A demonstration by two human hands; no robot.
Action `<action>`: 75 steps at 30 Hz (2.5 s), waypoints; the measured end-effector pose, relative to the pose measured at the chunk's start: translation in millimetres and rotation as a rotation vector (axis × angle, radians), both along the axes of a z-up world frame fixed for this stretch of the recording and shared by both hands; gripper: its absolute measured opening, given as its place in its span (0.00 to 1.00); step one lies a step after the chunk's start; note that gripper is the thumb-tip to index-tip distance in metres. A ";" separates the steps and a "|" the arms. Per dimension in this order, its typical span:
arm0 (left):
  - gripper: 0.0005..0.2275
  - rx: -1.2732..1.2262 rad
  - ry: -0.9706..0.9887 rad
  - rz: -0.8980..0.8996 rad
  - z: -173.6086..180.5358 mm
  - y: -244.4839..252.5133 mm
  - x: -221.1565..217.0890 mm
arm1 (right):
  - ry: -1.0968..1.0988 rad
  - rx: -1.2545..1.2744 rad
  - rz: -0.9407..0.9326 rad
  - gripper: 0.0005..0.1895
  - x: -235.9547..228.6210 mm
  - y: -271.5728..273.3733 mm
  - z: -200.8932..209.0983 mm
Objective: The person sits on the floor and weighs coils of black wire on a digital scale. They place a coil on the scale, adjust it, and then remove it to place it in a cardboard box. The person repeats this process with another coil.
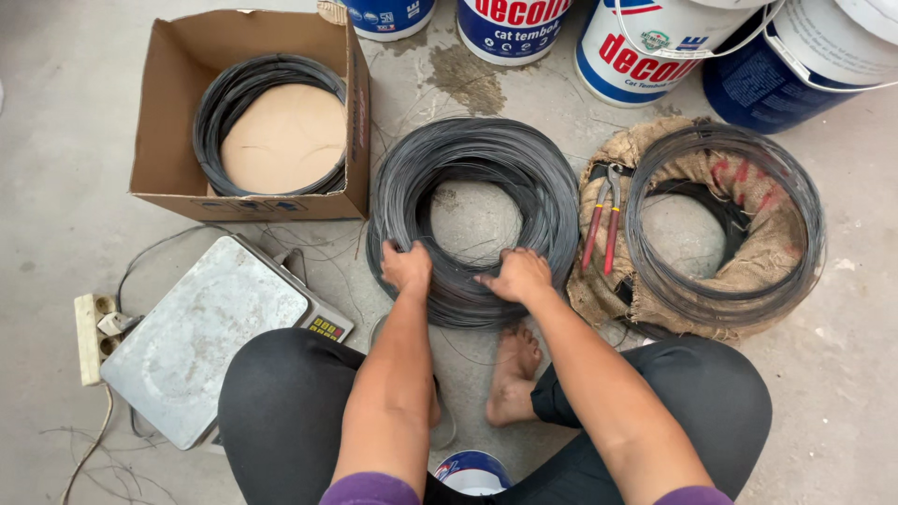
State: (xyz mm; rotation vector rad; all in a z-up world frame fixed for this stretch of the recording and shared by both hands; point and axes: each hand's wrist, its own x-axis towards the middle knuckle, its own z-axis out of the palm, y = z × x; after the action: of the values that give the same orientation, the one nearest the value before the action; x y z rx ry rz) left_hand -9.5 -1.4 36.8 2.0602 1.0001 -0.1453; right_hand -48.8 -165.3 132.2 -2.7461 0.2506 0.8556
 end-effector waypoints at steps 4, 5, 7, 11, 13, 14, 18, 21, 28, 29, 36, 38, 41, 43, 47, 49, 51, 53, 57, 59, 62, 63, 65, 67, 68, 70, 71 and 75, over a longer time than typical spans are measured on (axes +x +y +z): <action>0.19 -0.077 -0.078 0.035 -26.9 -0.8 9.8 | -0.031 0.036 0.063 0.32 -7.0 28.6 27.0; 0.19 -0.106 -0.099 0.057 -26.3 -0.4 11.1 | 0.024 0.194 0.042 0.40 -7.7 31.8 22.4; 0.19 -0.136 -0.122 0.081 -28.6 -0.4 16.2 | 0.077 0.349 0.024 0.50 -9.3 38.3 10.4; 0.21 -0.159 -0.197 0.091 -4.2 -2.3 21.2 | 0.102 0.358 0.112 0.58 -15.7 55.4 -6.3; 0.22 -0.154 -0.220 0.083 18.2 -1.0 21.2 | 0.070 0.336 0.113 0.58 -17.1 60.1 -23.6; 0.27 -0.228 -0.280 0.084 25.9 1.3 23.3 | 0.039 0.285 0.082 0.50 -15.0 59.9 -39.6; 0.32 -0.341 -0.224 0.188 23.3 16.6 30.9 | -0.041 0.153 0.004 0.18 -4.2 49.8 -91.5; 0.24 -0.288 -0.136 0.205 34.2 28.2 18.9 | -0.059 0.187 0.056 0.15 -0.9 51.2 -69.5; 0.17 -0.213 0.198 0.194 -41.6 23.4 -3.6 | -0.128 0.240 0.060 0.14 2.7 46.4 -62.9; 0.17 -0.311 0.166 0.167 -33.7 16.4 -8.8 | -0.116 0.248 0.047 0.15 2.6 47.4 -61.2; 0.22 -0.483 0.200 0.187 -70.4 13.8 -10.7 | -0.030 0.165 -0.080 0.30 -4.1 50.3 -72.1; 0.21 -0.481 0.208 0.189 -61.9 16.0 -10.8 | -0.013 0.136 -0.079 0.30 -3.3 51.2 -77.1; 0.20 -0.458 0.239 0.168 -36.8 17.2 -11.7 | 0.024 0.109 -0.079 0.27 -4.0 52.9 -75.4; 0.20 -0.430 0.266 0.148 -28.7 18.2 -13.3 | 0.049 0.116 -0.079 0.24 -4.4 53.0 -86.5; 0.21 -0.446 0.247 0.145 -27.7 14.9 -14.9 | 0.092 0.078 -0.023 0.23 -0.7 50.2 -120.0; 0.21 -0.482 0.233 0.141 -23.2 13.9 -17.8 | 0.100 0.067 -0.009 0.23 -1.4 51.1 -122.5; 0.22 -0.497 0.232 0.154 -18.0 14.5 -18.1 | 0.105 0.031 0.021 0.25 0.0 52.1 -118.1; 0.22 -0.558 0.185 0.234 -24.7 16.5 -16.5 | 0.139 0.033 0.032 0.26 2.7 56.1 -84.5; 0.19 -0.706 0.060 0.417 -52.9 19.0 -10.9 | 0.174 0.125 0.006 0.30 8.6 48.6 -72.4; 0.19 -0.758 0.031 0.441 -51.1 14.6 -8.3 | 0.188 0.193 0.015 0.34 7.9 52.1 -57.1; 0.19 -0.810 -0.028 0.440 -35.3 10.8 -8.8 | 0.181 0.222 0.026 0.35 4.6 55.2 -51.2; 0.19 -0.807 -0.052 0.420 -28.1 10.4 -9.5 | 0.167 0.184 0.028 0.34 3.5 56.1 -52.4; 0.20 -0.777 -0.079 0.405 -43.9 12.1 -7.1 | 0.158 0.166 0.036 0.30 6.8 51.5 -79.5; 0.21 -0.747 -0.100 0.399 -46.3 12.5 -7.4 | 0.157 0.145 0.048 0.27 8.9 48.8 -94.4; 0.21 -0.819 -0.102 0.429 -39.8 11.7 -5.9 | 0.173 0.151 0.033 0.24 11.7 48.2 -95.0; 0.22 -0.891 -0.103 0.460 -32.4 13.4 -5.3 | 0.189 0.157 0.018 0.22 14.9 48.6 -85.6; 0.27 -0.877 -0.116 0.525 -31.5 16.0 -6.1 | 0.190 0.195 -0.006 0.22 15.4 49.9 -75.6; 0.29 -0.762 -0.001 0.451 -54.5 17.5 -8.0 | 0.181 0.345 -0.072 0.21 15.9 42.7 -79.6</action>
State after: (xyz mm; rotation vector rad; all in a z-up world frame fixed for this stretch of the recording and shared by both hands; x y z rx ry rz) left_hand -17.5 16.1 -17.7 1.1232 1.1568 -0.2432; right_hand -32.9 -122.7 52.6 -2.3325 0.2118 1.0232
